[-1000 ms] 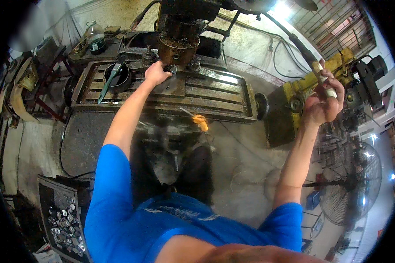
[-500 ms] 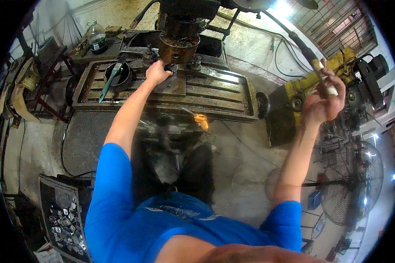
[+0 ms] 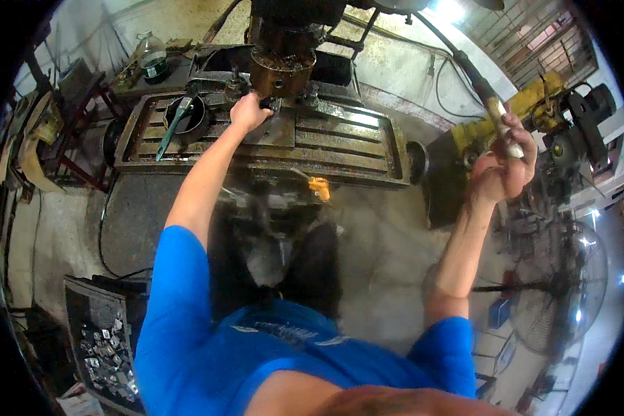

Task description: The person operates a vertical milling machine in a workshop, repeatedly positioning small metal blocks under the drill bit and lowering the spindle to machine them. The person uses a yellow-handled tool to clear metal shavings from the work area and the machine table between operations.

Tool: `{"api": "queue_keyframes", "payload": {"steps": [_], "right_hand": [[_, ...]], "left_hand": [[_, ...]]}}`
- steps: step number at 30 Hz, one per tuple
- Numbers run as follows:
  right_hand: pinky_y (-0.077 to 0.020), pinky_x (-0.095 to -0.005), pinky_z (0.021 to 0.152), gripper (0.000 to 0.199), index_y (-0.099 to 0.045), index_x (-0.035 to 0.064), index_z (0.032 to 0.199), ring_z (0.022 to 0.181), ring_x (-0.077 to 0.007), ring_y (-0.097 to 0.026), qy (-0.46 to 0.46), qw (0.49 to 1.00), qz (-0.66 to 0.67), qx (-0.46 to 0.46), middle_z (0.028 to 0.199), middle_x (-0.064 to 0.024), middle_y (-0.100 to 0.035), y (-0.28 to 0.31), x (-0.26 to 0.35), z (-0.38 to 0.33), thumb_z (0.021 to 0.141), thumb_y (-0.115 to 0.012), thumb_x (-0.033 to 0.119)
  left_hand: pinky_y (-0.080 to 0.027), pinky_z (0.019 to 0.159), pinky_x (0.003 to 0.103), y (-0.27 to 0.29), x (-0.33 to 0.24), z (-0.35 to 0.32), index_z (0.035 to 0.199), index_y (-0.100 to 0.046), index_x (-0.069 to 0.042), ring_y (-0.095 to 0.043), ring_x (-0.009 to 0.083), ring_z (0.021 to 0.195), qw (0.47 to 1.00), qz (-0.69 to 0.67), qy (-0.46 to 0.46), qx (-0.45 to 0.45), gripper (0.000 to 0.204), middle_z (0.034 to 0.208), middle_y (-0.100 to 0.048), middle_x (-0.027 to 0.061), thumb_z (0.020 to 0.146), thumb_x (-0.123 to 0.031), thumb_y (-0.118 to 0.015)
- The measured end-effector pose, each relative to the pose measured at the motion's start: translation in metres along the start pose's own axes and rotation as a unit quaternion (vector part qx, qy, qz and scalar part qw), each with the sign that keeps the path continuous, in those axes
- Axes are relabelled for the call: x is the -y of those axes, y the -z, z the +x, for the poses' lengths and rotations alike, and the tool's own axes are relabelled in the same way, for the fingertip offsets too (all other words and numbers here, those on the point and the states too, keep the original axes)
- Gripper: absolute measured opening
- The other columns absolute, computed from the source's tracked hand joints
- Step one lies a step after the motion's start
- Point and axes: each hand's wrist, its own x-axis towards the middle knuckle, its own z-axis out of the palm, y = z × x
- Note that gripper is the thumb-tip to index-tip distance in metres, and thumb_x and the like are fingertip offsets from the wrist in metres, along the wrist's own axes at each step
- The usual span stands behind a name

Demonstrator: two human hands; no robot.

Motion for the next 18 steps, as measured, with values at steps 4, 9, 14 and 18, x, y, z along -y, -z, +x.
{"api": "queue_keyframes", "payload": {"steps": [4,9,14,18], "right_hand": [[-0.0306,-0.0557,0.097,0.025,-0.053,-0.0048,0.078,0.086,-0.0303,-0.056,0.031,0.999,-0.017,0.035,0.079,-0.0182,-0.055,-0.002,-0.001,0.016,0.064,-0.045,0.014],[-0.0268,-0.0561,0.099,0.027,-0.052,-0.0050,0.079,0.089,-0.0299,-0.055,0.011,0.999,0.022,0.032,0.079,-0.0193,-0.055,0.004,-0.003,0.002,0.063,-0.048,0.016],[-0.0279,-0.0560,0.098,0.026,-0.053,-0.0049,0.079,0.087,-0.0293,-0.055,0.011,1.000,0.007,0.015,0.080,-0.0173,-0.055,0.000,-0.003,0.005,0.063,-0.047,0.015],[-0.0273,-0.0544,0.101,0.026,-0.053,-0.0026,0.080,0.089,-0.0286,-0.053,-0.011,1.000,0.017,0.011,0.079,-0.0160,-0.053,-0.001,0.000,0.001,0.062,-0.038,0.010]], "left_hand": [[-0.047,0.076,0.039,0.001,0.001,-0.003,0.106,-0.061,-0.014,-0.059,0.0285,0.091,0.999,-0.035,-0.023,0.003,0.048,0.097,-0.063,0.0125,0.064,-0.033,-0.072],[-0.046,0.067,0.039,-0.004,0.008,0.000,0.099,-0.059,-0.003,-0.060,0.0272,0.074,0.997,-0.041,-0.065,-0.030,0.044,0.081,-0.062,0.0135,0.067,-0.031,-0.072],[-0.043,0.046,0.032,0.005,0.007,-0.008,0.107,-0.054,0.003,-0.055,0.0170,0.048,0.984,-0.172,-0.045,0.028,0.041,0.069,-0.059,0.0119,0.074,-0.018,-0.068],[-0.040,0.039,0.026,0.021,0.017,-0.033,0.115,-0.050,0.004,-0.051,0.0109,0.044,0.963,-0.255,-0.066,0.057,0.043,0.065,-0.058,0.0085,0.077,-0.011,-0.064]]}}
